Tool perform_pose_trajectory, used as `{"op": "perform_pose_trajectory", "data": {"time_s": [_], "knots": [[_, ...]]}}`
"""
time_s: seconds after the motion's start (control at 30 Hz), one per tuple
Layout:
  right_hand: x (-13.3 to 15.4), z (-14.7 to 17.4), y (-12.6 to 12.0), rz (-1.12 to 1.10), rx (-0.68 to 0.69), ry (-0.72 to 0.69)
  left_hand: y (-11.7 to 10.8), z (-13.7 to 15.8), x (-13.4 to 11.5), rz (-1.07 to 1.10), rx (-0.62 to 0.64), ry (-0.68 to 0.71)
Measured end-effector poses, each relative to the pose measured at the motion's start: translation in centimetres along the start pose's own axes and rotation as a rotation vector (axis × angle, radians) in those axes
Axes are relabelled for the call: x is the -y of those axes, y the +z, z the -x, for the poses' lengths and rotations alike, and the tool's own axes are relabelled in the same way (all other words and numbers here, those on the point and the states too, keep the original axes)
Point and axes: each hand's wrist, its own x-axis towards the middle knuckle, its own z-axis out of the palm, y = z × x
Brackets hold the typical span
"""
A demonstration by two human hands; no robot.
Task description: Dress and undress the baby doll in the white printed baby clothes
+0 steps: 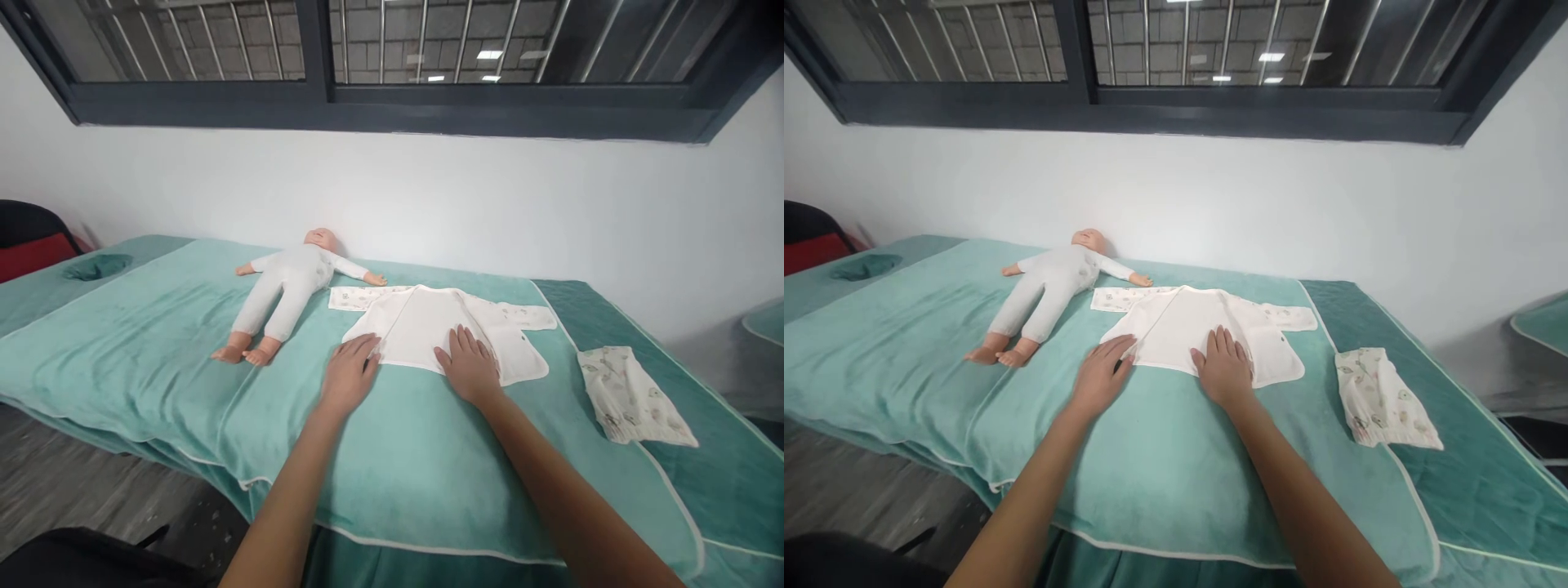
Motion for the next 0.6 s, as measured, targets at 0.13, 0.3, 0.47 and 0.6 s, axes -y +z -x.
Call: {"op": "perform_pose_trajectory", "data": {"time_s": [0.13, 0.3, 0.47, 0.6], "knots": [[0.6, 1.2, 0.2, -0.021, -0.063, -0.066, -1.4, 0.0, 0.8, 0.015, 0.181, 0.074], [5.3, -3.0, -1.6, -0.263, -0.064, -0.223, -7.3, -2.1, 5.2, -0.05, 0.156, 0.027], [15.5, -13.7, -2.5, -0.587, -0.041, -0.36, -12.5, -5.5, 14.5, -0.237, -0.069, -0.207], [23.4, -22.5, -1.3, -0.6, -0.067, -0.285, -12.7, -7.2, 20.7, -0.135, 0.008, -0.422]]}}
